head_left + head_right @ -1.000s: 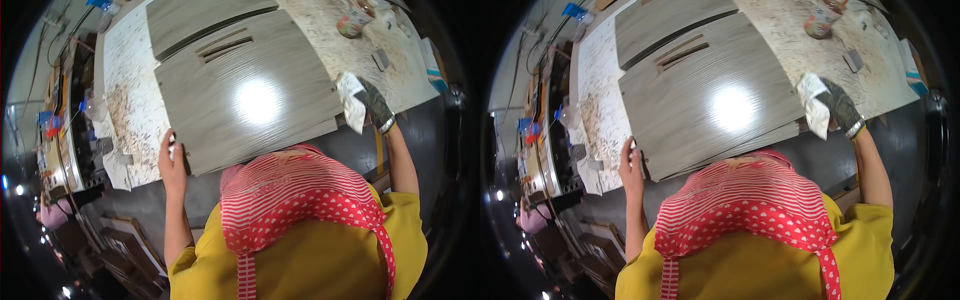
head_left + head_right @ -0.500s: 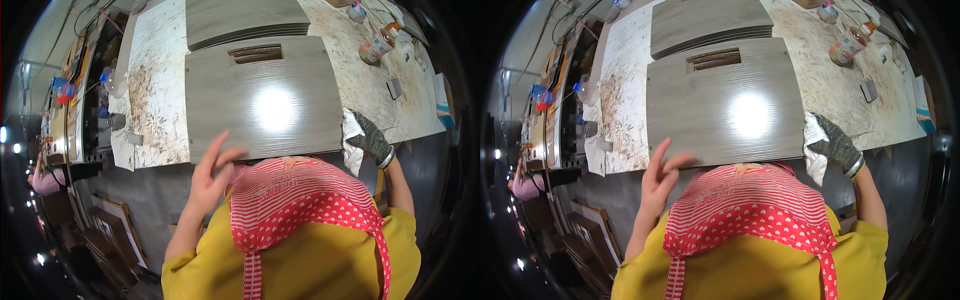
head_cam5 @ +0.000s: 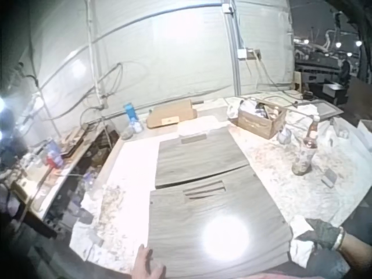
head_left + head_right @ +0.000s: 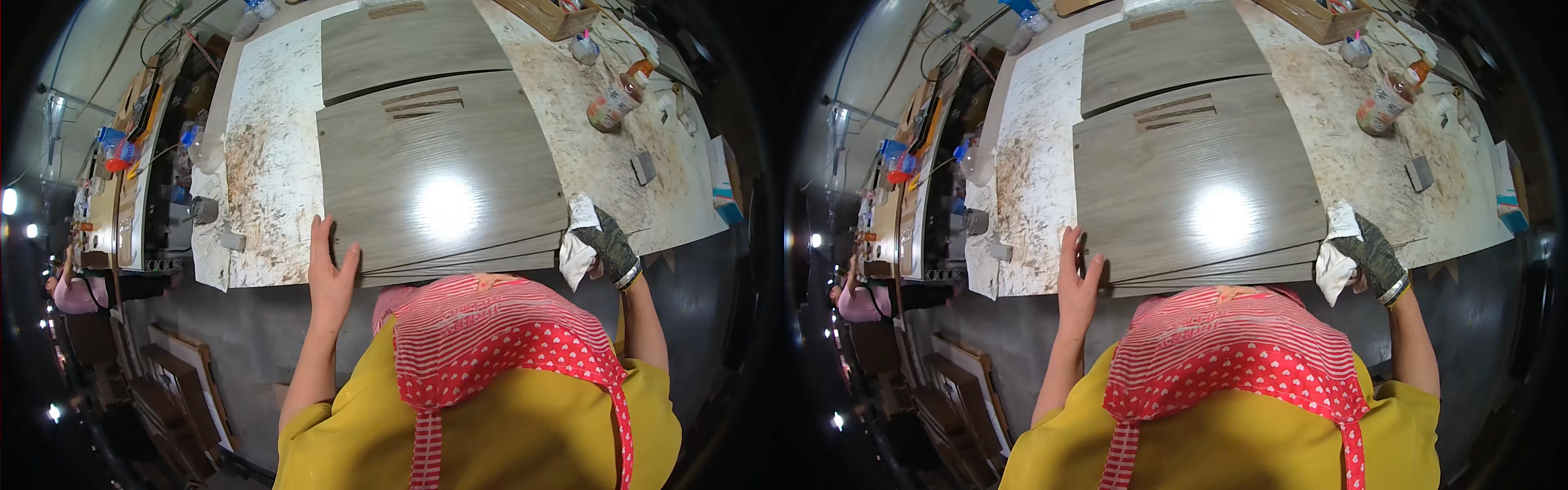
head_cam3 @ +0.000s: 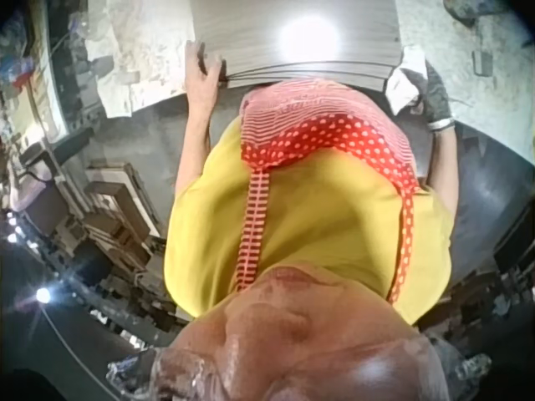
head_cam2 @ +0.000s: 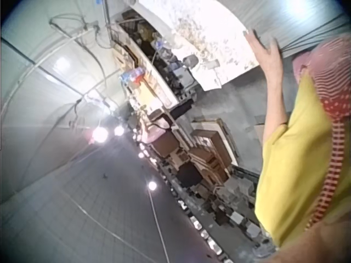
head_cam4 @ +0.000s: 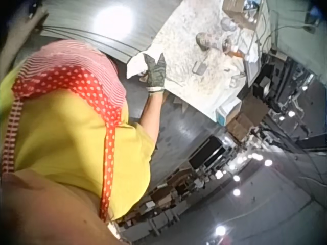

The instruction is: The person wipes wooden furniture panels with a cloth and a cleaning solution, handling the panels one by one and turning them over to clean multiple sides.

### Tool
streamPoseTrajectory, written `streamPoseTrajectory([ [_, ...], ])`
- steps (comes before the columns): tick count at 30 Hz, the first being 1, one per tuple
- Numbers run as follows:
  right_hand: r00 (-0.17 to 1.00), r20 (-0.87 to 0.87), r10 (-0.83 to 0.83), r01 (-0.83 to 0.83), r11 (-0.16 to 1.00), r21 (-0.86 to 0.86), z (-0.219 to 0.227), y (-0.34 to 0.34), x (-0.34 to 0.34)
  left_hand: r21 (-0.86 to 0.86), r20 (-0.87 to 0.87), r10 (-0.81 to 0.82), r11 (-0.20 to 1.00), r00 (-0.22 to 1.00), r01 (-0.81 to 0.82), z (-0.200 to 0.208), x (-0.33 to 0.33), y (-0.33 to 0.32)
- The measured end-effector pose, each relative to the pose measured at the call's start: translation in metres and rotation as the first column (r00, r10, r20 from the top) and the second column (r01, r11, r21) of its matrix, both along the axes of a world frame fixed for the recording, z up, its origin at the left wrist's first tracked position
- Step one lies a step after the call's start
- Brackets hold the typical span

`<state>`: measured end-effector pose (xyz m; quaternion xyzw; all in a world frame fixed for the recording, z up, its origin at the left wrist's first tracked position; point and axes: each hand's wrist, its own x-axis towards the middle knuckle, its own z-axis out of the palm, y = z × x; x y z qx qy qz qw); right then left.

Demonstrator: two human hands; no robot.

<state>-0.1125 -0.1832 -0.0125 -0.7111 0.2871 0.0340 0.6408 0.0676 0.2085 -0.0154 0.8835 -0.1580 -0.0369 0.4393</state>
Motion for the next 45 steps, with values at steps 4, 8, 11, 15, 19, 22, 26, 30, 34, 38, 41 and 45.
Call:
streamPoseTrajectory([
  [4,0.998,0.020,0.056,-0.052,0.987,-0.149,-0.013,-0.012,-0.003,-0.456,-0.460,0.039,0.847,0.887,-0.274,0.025,-0.001,-0.006],
  [8,0.991,-0.067,0.114,-0.123,0.983,-0.137,0.009,-0.007,-0.003,-0.488,-0.536,0.015,0.811,0.844,-0.324,0.022,-0.009,-0.002],
  [11,0.998,0.059,0.012,-0.011,1.000,-0.013,0.004,-0.016,-0.022,-0.600,-0.574,-0.016,0.689,0.819,-0.407,0.030,-0.015,-0.008],
  [15,0.981,0.094,-0.168,0.165,0.986,0.037,0.021,-0.014,-0.026,-0.585,-0.611,-0.065,0.709,0.789,-0.395,0.037,-0.007,-0.005],
  [19,0.922,0.356,-0.154,0.104,0.982,0.156,0.060,-0.006,-0.012,-0.664,-0.392,-0.196,0.736,0.899,-0.129,0.043,0.008,0.013],
  [22,0.890,0.456,0.021,0.047,0.989,-0.137,0.086,-0.015,-0.001,-0.632,-0.281,-0.047,0.761,0.959,-0.148,0.055,0.005,-0.005],
  [26,0.882,0.466,0.064,0.117,0.929,-0.351,0.107,-0.026,0.001,-0.464,0.146,0.016,0.884,0.989,0.054,0.068,0.039,-0.018],
  [30,0.886,0.442,0.142,0.244,0.668,-0.703,0.144,-0.003,0.038,-0.387,0.479,-0.027,0.890,0.877,0.239,0.084,0.074,-0.034],
  [34,0.872,0.354,0.338,0.236,0.342,-0.909,0.159,-0.011,0.052,-0.726,0.279,-0.145,0.616,0.949,0.307,0.090,0.085,-0.049],
  [38,0.829,0.414,0.377,0.234,0.439,-0.868,0.164,-0.017,0.062,-0.774,0.227,-0.118,0.581,0.967,0.253,0.096,0.093,-0.054],
  [41,0.797,0.490,0.353,0.285,0.495,-0.821,0.153,-0.032,0.064,-0.761,0.205,-0.146,0.598,0.968,0.251,0.100,0.101,-0.058],
  [45,0.849,0.413,0.329,0.281,0.381,-0.881,0.170,-0.018,0.072,-0.733,0.209,-0.117,0.638,0.971,0.235,0.104,0.109,-0.060],
])
